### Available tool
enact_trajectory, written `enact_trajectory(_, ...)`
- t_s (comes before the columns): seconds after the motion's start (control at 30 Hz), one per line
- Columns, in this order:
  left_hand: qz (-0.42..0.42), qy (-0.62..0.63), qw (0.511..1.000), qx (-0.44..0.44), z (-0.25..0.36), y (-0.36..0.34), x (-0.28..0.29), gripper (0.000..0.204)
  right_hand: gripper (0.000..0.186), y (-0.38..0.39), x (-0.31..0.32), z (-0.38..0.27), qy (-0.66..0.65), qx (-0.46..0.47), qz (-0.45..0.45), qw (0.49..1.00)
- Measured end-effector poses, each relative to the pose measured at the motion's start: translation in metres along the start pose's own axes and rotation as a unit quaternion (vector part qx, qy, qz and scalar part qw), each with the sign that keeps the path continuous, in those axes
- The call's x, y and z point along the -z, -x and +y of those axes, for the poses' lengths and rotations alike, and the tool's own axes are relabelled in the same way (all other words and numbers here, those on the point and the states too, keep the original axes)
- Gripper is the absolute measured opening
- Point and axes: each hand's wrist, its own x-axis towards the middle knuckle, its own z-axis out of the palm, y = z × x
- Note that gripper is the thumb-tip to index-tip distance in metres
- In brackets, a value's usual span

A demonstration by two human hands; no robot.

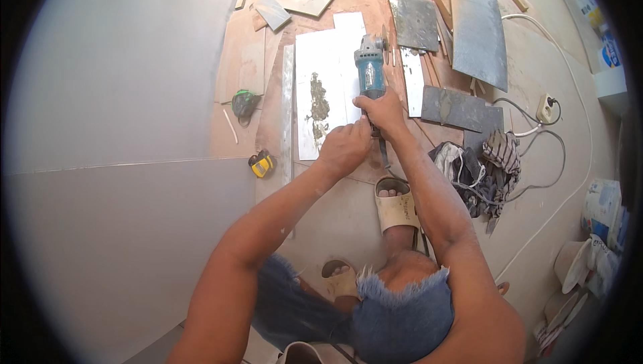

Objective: The person sits on the floor and cleans a rectangular tile with a cloth. They then measure and mark the tile using a tape measure, pencil, and straightedge. Finally, they use an angle grinder to cut the tile along the marked line.

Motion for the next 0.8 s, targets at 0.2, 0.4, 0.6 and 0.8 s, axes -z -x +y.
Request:
enact_trajectory(0.2, -0.117, -0.033, 0.991, 0.058, -0.028, 0.010, -0.029, 0.088, 0.053, -0.031, -0.004, 0.011, 0.007, 0.011, 0.048, 0.999)
enact_trajectory(0.4, -0.170, -0.023, 0.984, 0.052, -0.055, -0.003, -0.051, 0.094, 0.060, -0.067, -0.023, -0.005, 0.042, -0.001, 0.029, 0.999)
enact_trajectory(0.6, -0.161, 0.018, 0.986, 0.038, -0.060, -0.021, -0.063, 0.094, 0.064, -0.108, -0.044, -0.005, 0.058, 0.003, 0.031, 0.998)
enact_trajectory(0.8, -0.169, 0.098, 0.979, 0.066, -0.067, -0.022, -0.059, 0.089, 0.080, -0.137, -0.058, -0.016, 0.076, -0.021, 0.003, 0.997)
